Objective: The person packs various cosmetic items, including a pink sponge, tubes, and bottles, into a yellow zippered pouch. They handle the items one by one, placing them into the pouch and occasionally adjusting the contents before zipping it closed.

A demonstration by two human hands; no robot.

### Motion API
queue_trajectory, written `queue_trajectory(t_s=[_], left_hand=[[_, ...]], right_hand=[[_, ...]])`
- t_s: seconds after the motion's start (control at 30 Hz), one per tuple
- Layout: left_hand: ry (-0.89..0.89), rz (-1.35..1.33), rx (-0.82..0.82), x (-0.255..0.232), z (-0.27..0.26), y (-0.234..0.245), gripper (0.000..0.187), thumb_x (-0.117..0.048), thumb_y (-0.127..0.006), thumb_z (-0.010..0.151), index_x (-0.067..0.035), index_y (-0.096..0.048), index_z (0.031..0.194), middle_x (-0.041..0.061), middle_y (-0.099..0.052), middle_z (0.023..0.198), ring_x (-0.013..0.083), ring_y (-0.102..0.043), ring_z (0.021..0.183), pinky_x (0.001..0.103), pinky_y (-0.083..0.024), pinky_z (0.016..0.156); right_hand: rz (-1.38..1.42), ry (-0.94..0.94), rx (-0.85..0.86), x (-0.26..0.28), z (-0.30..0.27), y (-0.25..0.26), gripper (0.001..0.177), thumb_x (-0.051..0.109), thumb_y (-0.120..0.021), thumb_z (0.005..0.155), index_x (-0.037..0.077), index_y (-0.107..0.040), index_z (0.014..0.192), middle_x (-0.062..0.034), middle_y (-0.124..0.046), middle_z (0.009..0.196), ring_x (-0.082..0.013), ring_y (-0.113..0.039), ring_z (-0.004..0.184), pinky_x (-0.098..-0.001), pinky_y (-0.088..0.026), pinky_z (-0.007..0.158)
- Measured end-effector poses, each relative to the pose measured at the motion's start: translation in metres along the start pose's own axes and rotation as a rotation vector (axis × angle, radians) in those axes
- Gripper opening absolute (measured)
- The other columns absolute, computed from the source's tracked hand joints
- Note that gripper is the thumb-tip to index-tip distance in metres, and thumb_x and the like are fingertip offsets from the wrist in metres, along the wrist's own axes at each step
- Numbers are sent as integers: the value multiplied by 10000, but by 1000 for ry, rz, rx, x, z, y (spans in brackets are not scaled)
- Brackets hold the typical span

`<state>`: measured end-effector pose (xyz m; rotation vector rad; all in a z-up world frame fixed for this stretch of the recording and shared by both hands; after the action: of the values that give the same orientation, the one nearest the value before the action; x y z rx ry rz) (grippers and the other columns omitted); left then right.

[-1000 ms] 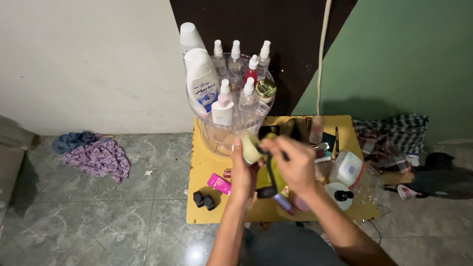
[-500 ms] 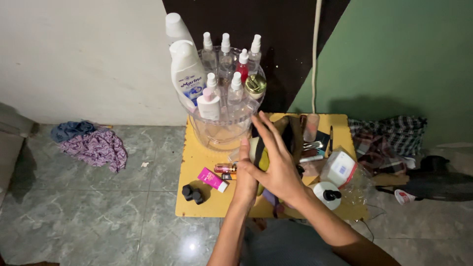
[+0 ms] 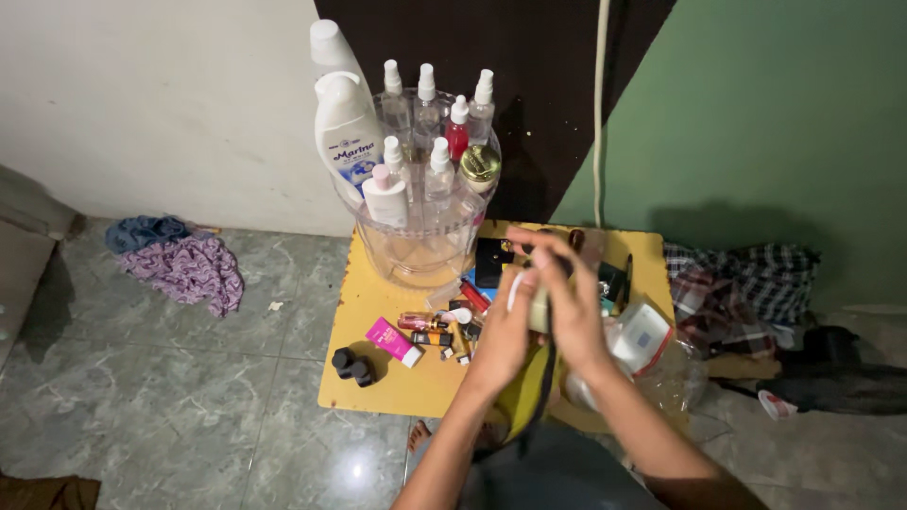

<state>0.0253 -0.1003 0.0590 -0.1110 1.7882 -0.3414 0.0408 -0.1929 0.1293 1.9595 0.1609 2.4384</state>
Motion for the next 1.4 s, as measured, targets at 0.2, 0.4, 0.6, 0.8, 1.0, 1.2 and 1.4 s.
queue_trajectory(t_s=[0.2,0.4,0.6,0.8,1.0,1.2,1.4], left_hand=[[-372,-39,-178,59,26,28,312,-363,-430,1137,-66,-500,1072,-2,-633,1162,90,-552,1064,268,-464,962],[-129,-93,-51,37,14,16,322,-369,-521,1099,-72,-542,977,5,-553,846,74,-478,783,242,-403,664],[67,6,-7,30,23,34,391,-385,-682,933,-103,-583,1185,56,-707,963,108,-644,816,266,-519,700],[-242,590,-539,57,69,127,696,-199,-862,724,-3,-552,1316,194,-727,1113,308,-730,1004,381,-577,857],[-466,843,-730,58,111,165,677,-140,-910,692,57,-569,1243,295,-592,1216,483,-571,1113,500,-469,967],[-397,919,-666,89,141,175,639,-207,-902,752,68,-587,1234,308,-593,1222,509,-560,1127,529,-456,986],[-265,1000,-658,98,150,182,619,-285,-885,819,80,-595,1226,324,-600,1241,498,-549,1177,516,-436,1054]], right_hand=[[-535,325,55,4,-24,-16,454,220,-614,993,0,-583,1389,-207,-455,1545,-366,-425,1427,-467,-320,1176],[56,205,-56,-49,0,5,366,325,-528,1111,10,-709,1158,-200,-694,1322,-298,-656,1262,-416,-499,1129],[446,-375,-367,-86,27,45,369,397,-578,1052,41,-639,977,-135,-724,989,-199,-670,821,-355,-555,789],[477,-214,-371,-79,25,72,305,323,-587,1060,33,-645,988,-74,-706,1029,-168,-660,889,-322,-542,842],[504,-277,-427,-86,15,76,298,316,-590,1050,33,-654,979,-94,-714,979,-191,-654,876,-333,-528,827],[641,-276,-459,-82,14,92,261,301,-593,1043,52,-641,982,-108,-708,978,-210,-642,857,-352,-525,804],[642,-132,-479,-80,16,109,273,278,-577,1082,26,-656,1012,-136,-694,993,-235,-641,893,-359,-521,851]])
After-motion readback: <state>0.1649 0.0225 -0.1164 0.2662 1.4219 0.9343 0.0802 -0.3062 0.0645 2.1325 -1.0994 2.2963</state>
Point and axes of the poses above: each hand's wrist, its own z-axis towards the middle knuckle, its own y-axis out of the back of the hand, x = y × z, the point moved 2 cm from there along z, towards the middle knuckle
